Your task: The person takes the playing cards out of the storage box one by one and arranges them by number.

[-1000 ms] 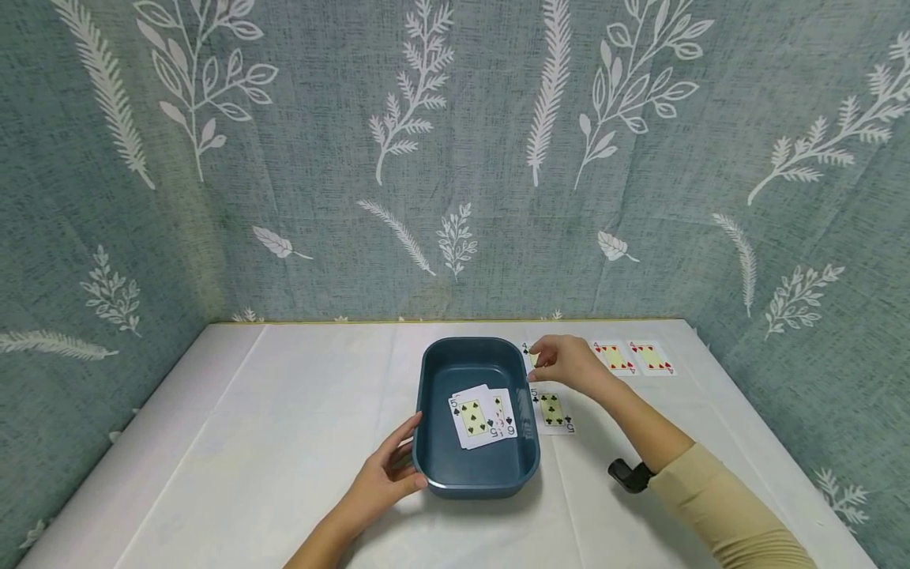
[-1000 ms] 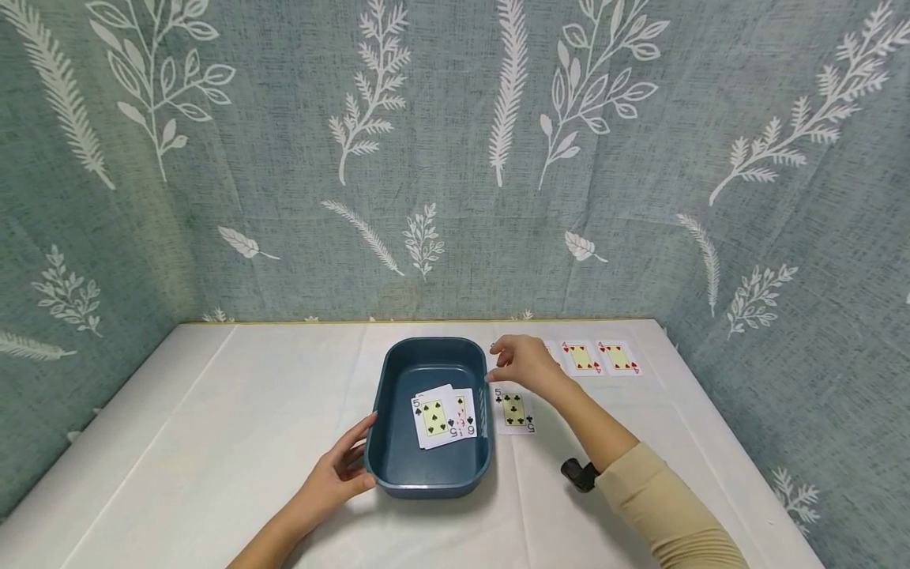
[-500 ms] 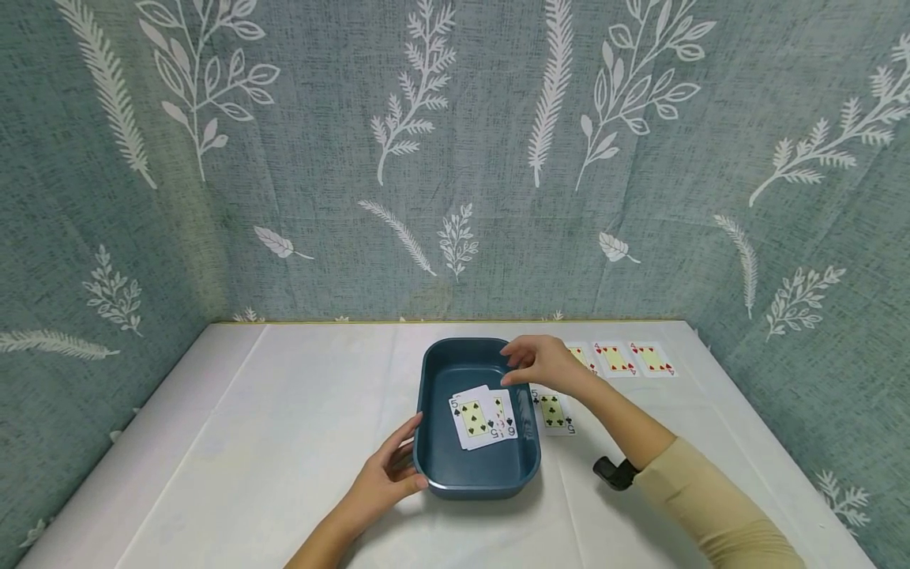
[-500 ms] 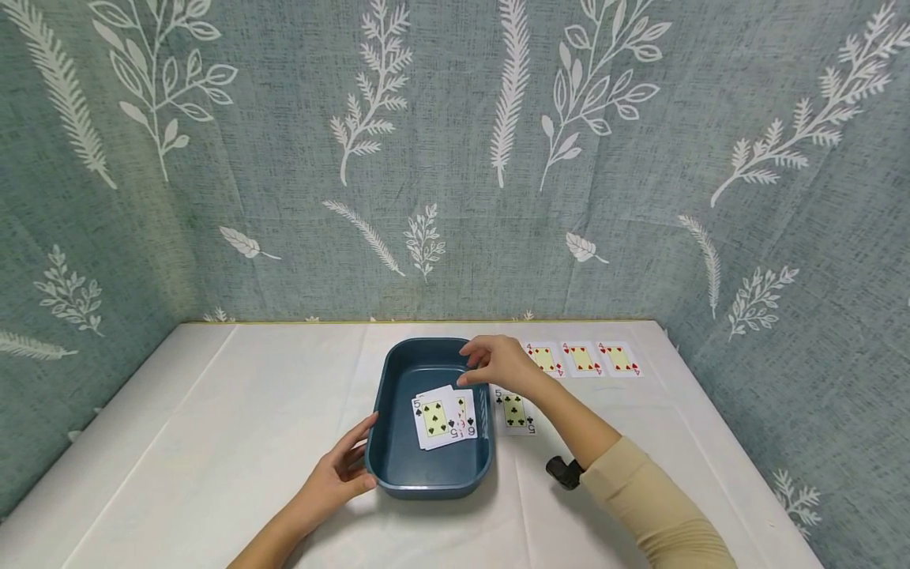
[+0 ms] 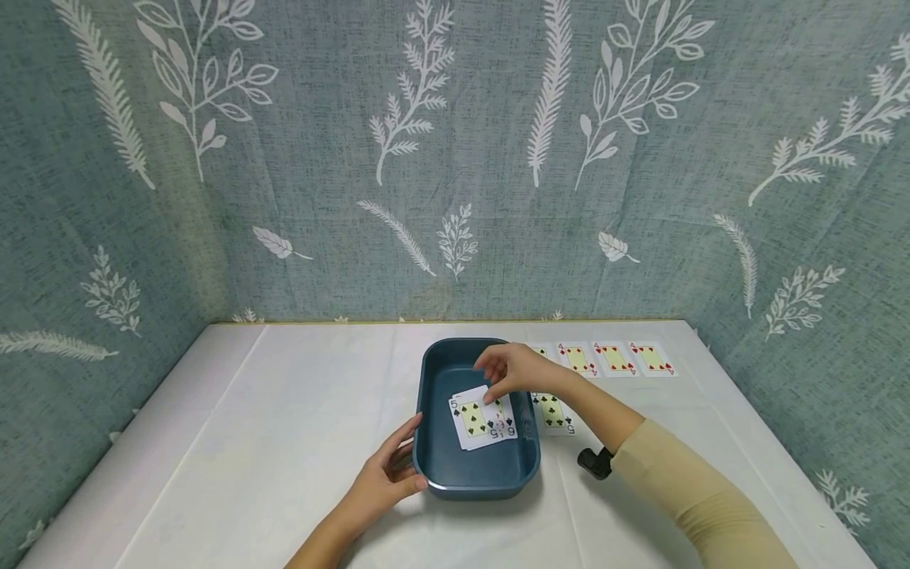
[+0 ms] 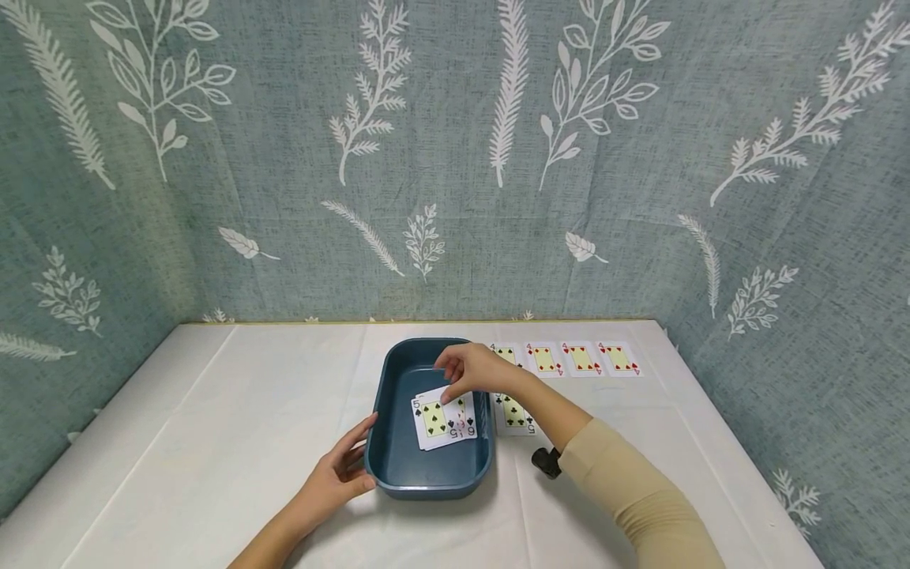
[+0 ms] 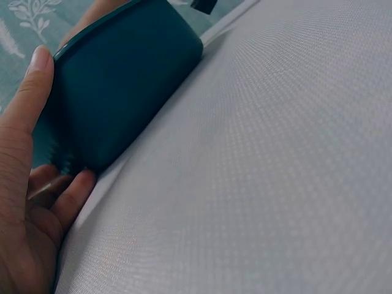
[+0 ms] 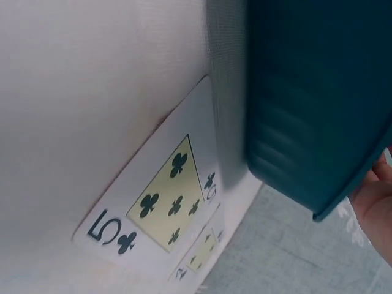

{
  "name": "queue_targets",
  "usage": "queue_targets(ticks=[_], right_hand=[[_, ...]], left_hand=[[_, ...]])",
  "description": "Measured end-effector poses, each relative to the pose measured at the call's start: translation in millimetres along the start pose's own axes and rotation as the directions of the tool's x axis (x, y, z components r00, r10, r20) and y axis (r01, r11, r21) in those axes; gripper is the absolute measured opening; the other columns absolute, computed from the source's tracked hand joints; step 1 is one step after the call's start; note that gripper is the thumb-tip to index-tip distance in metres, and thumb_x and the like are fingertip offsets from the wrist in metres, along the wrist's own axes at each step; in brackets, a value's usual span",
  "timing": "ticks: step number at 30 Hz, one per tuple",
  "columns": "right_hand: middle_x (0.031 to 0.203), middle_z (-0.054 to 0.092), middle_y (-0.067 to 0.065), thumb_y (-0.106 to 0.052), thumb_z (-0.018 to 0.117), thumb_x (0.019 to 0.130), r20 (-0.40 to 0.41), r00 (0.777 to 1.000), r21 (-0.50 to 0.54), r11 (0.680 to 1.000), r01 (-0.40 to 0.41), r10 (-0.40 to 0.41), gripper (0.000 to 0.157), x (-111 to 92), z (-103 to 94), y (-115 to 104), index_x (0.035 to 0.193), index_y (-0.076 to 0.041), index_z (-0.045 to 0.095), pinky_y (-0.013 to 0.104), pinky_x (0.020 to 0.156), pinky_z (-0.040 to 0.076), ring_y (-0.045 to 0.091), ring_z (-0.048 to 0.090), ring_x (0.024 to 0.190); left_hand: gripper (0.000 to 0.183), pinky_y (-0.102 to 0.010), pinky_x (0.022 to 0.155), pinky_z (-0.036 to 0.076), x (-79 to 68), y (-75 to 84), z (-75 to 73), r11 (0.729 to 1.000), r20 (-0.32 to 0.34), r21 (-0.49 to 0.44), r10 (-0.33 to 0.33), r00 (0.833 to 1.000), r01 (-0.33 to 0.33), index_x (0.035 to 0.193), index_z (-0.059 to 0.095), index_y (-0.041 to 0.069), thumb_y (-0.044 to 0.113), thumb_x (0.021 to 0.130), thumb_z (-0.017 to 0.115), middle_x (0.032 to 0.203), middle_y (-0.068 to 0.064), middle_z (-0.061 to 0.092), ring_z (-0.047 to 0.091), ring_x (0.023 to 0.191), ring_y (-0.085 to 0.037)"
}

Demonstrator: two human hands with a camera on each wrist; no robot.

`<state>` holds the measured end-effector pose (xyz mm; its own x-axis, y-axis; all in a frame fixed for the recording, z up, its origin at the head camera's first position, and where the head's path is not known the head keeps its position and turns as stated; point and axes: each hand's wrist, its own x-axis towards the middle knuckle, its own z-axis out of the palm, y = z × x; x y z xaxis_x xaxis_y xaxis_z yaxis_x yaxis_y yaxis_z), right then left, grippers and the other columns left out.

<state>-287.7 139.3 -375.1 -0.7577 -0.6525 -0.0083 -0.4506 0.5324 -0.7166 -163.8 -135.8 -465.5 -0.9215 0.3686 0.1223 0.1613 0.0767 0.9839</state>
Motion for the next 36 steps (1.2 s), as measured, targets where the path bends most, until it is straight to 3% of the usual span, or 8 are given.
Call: queue_targets(ticks=[11, 19, 25, 36], right_hand=[[0.093, 0.064, 0.014, -0.016, 0.088, 0.065, 0.122, 0.993, -0.055, 0.998, 0.012, -0.006, 0.051, 23.5, 15.1, 6.8, 0.107, -0.001, 0.063, 0.021, 0.071, 0.051, 0.011, 0.057, 0.079], [0.093, 0.061, 0.001, -0.020, 0.091, 0.059, 0.202, 0.974, -0.222, 0.974, -0.053, 0.099, 0.053, 38.6, 21.9, 5.3, 0.104, -0.011, 0.063, 0.024, 0.074, 0.049, 0.011, 0.054, 0.083], [0.099, 0.057, 0.000, -0.022, 0.093, 0.055, 0.250, 0.951, -0.298, 0.949, -0.104, 0.182, 0.059, 41.6, 22.8, 2.6, 0.104, -0.014, 0.061, 0.027, 0.076, 0.047, 0.013, 0.050, 0.086], [0.091, 0.049, -0.002, -0.027, 0.092, 0.057, 0.235, 0.948, -0.418, 0.903, -0.100, 0.213, 0.058, 43.5, 32.0, 4.6, 0.100, -0.016, 0.054, 0.026, 0.072, 0.041, 0.013, 0.043, 0.084]], left_hand=[[0.076, -0.026, 0.094, 0.050, -1.3, -1.9, 0.9, 1.000, 0.000, -0.001, 0.014, 1.000, -0.014, 0.148, 0.031, 0.012, 0.014, 0.084, 0.072, 0.152, -0.017, 0.029, 0.043, 0.128, -0.041], [0.075, -0.027, 0.094, 0.049, -3.1, -0.4, 0.2, 1.000, -0.012, 0.002, 0.004, 1.000, -0.004, 0.148, 0.032, 0.014, 0.014, 0.084, 0.072, 0.152, -0.017, 0.029, 0.043, 0.129, -0.041], [0.076, -0.028, 0.095, 0.049, -2.1, 0.7, -0.3, 1.000, 0.000, 0.003, 0.005, 1.000, -0.005, 0.148, 0.031, 0.013, 0.016, 0.084, 0.072, 0.153, -0.017, 0.028, 0.042, 0.129, -0.042], [0.077, -0.026, 0.095, 0.049, -0.7, -0.2, -0.7, 1.000, 0.011, -0.005, 0.012, 1.000, -0.012, 0.148, 0.029, 0.011, 0.015, 0.084, 0.072, 0.153, -0.016, 0.028, 0.041, 0.129, -0.041]])
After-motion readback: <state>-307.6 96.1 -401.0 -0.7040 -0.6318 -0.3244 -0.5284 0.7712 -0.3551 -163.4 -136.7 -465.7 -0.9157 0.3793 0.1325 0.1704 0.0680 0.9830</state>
